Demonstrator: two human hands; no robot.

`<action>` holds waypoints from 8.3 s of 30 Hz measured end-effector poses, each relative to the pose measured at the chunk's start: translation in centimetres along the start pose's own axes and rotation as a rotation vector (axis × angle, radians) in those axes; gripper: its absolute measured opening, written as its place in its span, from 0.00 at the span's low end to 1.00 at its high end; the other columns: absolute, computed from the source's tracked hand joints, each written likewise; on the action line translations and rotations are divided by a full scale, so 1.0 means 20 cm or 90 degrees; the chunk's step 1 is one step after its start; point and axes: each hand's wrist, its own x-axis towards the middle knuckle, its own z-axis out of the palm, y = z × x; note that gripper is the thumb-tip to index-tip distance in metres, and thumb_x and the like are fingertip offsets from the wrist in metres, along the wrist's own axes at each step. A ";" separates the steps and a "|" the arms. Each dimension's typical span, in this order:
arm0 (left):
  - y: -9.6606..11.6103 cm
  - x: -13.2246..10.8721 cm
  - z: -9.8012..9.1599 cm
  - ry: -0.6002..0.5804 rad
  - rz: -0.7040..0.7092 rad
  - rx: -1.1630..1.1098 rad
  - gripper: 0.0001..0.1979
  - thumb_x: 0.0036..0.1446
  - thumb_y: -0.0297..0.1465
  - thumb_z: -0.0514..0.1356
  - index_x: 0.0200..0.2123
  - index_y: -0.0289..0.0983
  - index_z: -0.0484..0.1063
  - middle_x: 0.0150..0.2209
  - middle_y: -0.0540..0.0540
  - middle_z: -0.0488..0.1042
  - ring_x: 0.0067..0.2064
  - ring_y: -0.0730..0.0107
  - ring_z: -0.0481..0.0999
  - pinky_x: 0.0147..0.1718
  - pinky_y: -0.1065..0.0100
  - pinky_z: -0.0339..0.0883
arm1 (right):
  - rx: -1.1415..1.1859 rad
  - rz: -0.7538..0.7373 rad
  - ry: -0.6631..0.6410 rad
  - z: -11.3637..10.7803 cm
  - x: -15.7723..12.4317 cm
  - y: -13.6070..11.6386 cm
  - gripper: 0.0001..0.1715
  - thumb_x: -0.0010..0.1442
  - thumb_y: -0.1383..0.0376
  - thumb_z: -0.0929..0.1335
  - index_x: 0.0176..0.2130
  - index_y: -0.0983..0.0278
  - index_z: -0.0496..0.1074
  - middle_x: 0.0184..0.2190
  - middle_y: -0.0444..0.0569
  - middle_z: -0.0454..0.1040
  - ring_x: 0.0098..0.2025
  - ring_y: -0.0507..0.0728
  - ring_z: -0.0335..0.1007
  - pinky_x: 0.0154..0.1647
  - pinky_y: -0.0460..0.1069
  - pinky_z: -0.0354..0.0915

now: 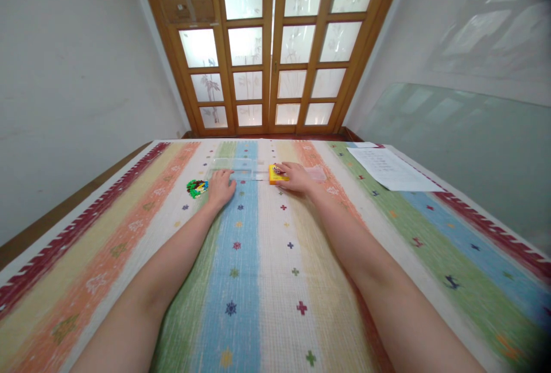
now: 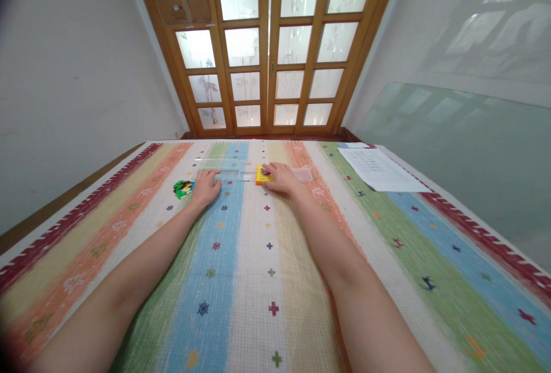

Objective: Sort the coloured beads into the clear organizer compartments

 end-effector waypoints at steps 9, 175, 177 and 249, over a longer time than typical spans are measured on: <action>0.10 -0.02 -0.02 -0.042 0.126 -0.025 0.18 0.67 0.33 0.58 0.58 0.41 0.75 0.58 0.41 0.74 0.63 0.53 0.68 0.67 0.51 0.61 | -0.010 -0.014 -0.021 0.02 -0.02 0.05 0.37 0.61 0.56 0.74 0.66 0.61 0.71 0.65 0.58 0.69 0.63 0.67 0.67 0.65 0.56 0.60; -0.07 0.00 0.06 -0.009 -0.084 0.042 0.20 0.63 0.32 0.56 0.55 0.36 0.78 0.57 0.38 0.77 0.59 0.51 0.73 0.63 0.53 0.62 | 0.084 -0.023 0.030 0.18 0.03 -0.10 0.10 0.69 0.68 0.64 0.42 0.62 0.77 0.43 0.52 0.80 0.44 0.58 0.73 0.45 0.48 0.62; -0.06 0.00 0.06 -0.007 -0.082 0.048 0.20 0.63 0.32 0.56 0.55 0.36 0.78 0.57 0.38 0.77 0.58 0.50 0.74 0.63 0.53 0.63 | 0.089 -0.027 0.030 0.17 0.02 -0.10 0.10 0.69 0.67 0.65 0.44 0.62 0.77 0.44 0.52 0.80 0.46 0.59 0.74 0.47 0.49 0.64; 0.44 -0.16 0.07 -0.208 0.116 -0.373 0.40 0.63 0.43 0.64 0.74 0.43 0.56 0.68 0.39 0.67 0.59 0.54 0.75 0.56 0.55 0.71 | 0.099 -0.136 0.041 0.05 -0.32 -0.28 0.22 0.71 0.60 0.64 0.61 0.62 0.68 0.56 0.58 0.76 0.57 0.63 0.71 0.59 0.57 0.64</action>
